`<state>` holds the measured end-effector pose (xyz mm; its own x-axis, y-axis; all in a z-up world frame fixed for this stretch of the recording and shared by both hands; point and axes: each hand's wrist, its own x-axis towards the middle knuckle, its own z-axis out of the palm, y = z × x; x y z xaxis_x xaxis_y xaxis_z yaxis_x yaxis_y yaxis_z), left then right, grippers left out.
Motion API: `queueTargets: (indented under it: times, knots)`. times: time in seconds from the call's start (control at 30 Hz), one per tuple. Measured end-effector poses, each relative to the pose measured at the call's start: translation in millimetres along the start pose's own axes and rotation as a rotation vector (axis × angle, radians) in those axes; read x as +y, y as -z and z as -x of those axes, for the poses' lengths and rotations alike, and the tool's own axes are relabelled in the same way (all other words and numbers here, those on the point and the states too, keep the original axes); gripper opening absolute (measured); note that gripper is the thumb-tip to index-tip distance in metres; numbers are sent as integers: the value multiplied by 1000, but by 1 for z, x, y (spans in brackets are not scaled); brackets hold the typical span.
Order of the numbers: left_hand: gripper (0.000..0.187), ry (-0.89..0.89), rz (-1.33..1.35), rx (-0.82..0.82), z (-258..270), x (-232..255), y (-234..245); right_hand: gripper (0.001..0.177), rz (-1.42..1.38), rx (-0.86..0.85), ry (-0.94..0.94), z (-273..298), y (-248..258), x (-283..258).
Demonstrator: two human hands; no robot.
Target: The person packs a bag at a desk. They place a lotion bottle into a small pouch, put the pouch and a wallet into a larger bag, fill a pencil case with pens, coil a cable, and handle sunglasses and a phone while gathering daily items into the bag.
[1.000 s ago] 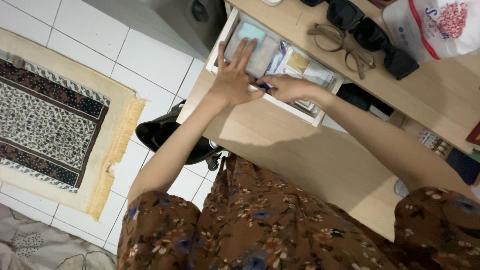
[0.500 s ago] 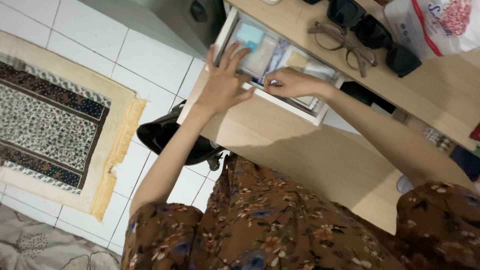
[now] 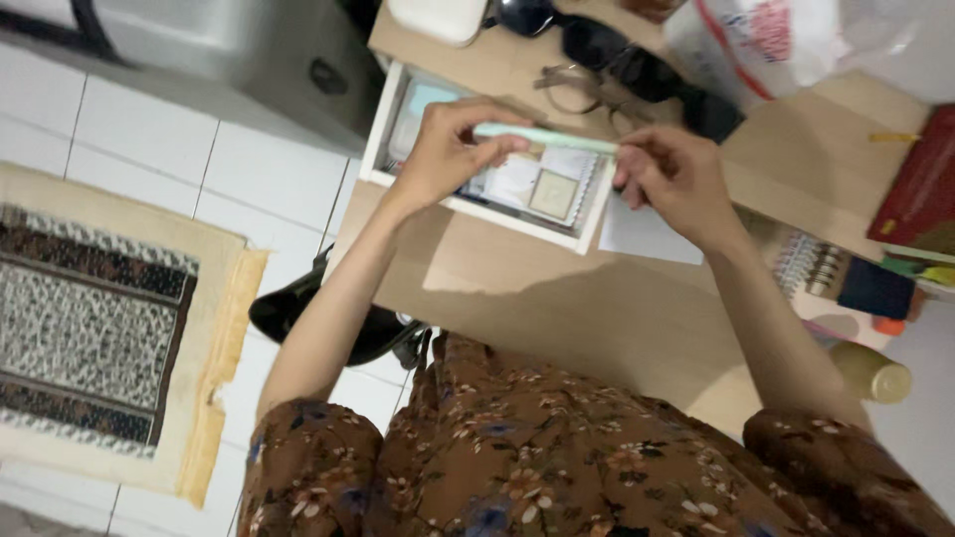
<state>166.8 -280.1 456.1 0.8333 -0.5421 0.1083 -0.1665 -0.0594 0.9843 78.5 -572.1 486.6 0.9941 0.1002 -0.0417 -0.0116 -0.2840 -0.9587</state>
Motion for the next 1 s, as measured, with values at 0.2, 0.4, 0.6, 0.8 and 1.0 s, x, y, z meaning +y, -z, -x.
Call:
queueTargets:
  times: [0.2,0.4,0.6,0.8,1.0]
  knots:
    - [36,-185,683,36,-39,18,-82,18,-541,315,259,27,41,11]
    - [60,-211,1187,-88,-55,32,-163,18,-1011,451,233,38,64,29]
    - [71,-153,1318,-94,-50,72,-223,13,-676,575,316,63,85,32]
    - [67,-173,1545,-22,-58,95,-238,20,-539,400,207,88,75,53]
    - [66,-1,1664,126,-61,100,-218,28,-540,566,254,118,75,67]
